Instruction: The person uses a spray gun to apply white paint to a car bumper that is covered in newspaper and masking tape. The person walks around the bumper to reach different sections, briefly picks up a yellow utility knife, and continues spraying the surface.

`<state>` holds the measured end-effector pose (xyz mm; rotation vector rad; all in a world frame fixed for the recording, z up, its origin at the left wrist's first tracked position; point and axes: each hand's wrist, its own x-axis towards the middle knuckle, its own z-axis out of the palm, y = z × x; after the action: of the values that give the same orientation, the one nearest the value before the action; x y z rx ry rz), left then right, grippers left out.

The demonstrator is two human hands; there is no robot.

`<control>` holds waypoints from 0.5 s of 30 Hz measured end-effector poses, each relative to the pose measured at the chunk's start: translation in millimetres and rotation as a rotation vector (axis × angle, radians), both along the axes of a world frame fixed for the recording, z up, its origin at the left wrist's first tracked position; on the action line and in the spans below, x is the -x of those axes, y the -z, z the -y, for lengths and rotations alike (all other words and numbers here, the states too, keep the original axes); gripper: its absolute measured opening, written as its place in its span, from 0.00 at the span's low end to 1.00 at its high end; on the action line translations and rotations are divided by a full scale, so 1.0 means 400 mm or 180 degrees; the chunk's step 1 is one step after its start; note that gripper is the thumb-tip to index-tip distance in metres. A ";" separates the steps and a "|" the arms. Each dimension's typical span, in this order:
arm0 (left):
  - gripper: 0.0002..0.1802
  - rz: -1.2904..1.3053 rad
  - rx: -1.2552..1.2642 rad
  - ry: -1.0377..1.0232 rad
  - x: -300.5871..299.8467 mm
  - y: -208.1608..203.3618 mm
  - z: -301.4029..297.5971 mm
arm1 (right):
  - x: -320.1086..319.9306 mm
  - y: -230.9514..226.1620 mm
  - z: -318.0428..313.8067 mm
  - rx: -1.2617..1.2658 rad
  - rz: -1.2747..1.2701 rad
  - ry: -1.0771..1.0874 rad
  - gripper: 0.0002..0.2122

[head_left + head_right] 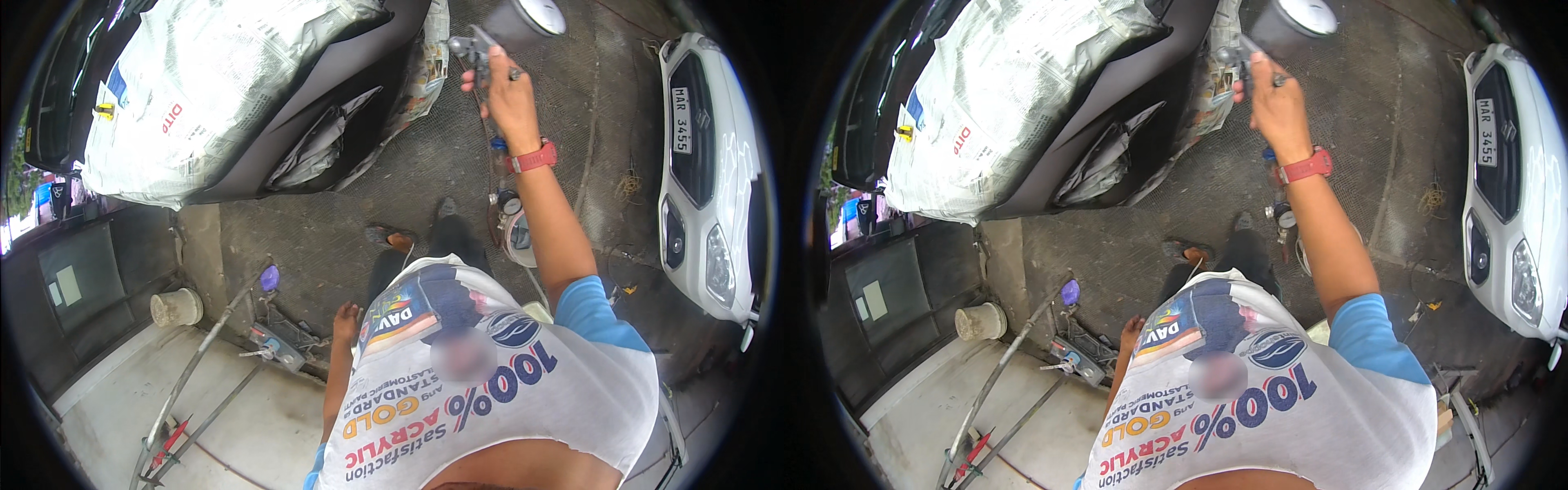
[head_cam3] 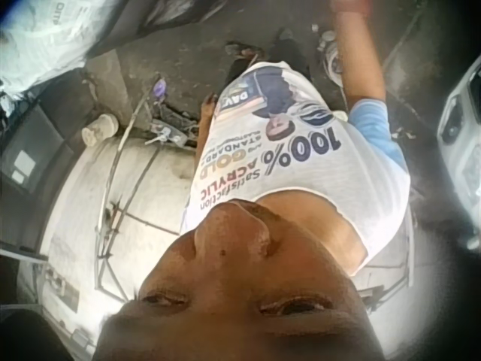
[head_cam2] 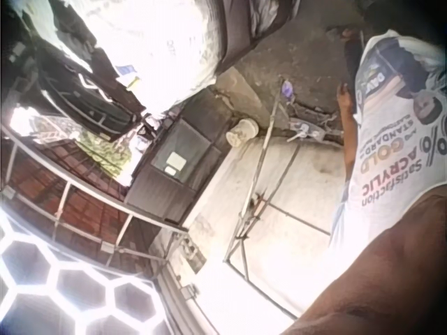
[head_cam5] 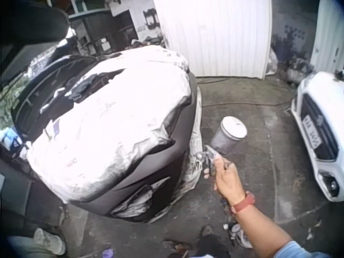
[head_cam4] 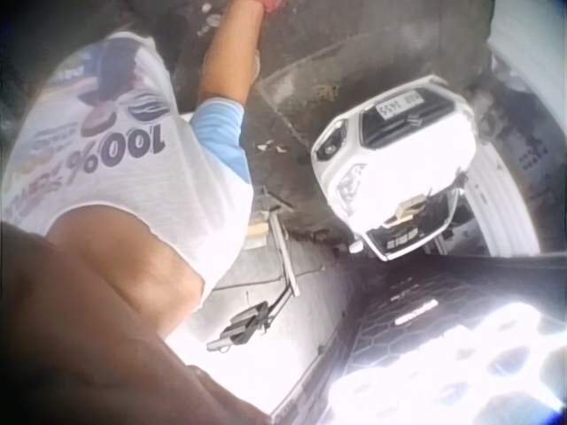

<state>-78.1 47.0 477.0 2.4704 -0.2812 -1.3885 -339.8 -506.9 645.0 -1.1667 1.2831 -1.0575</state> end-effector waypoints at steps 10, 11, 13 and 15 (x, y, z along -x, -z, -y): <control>0.29 0.0048 0.0083 -0.0091 -0.029 0.003 0.054 | -0.206 -0.095 -0.188 -0.0202 0.0293 -0.1622 0.25; 0.29 0.0059 0.0064 -0.0066 -0.029 0.006 0.050 | -0.220 -0.091 -0.201 -0.0078 0.0336 -0.1748 0.25; 0.30 0.0079 0.0025 -0.0013 -0.028 0.013 0.043 | -0.224 -0.107 -0.202 -0.0302 0.0393 -0.1864 0.25; 0.30 0.0089 0.0059 -0.0002 -0.018 0.024 0.031 | -0.220 -0.115 -0.185 -0.0328 0.0348 -0.1897 0.25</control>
<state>-70.9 34.8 467.3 2.4764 -0.2979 -1.3460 -251.7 -432.9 691.1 -1.2817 0.8121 -0.5962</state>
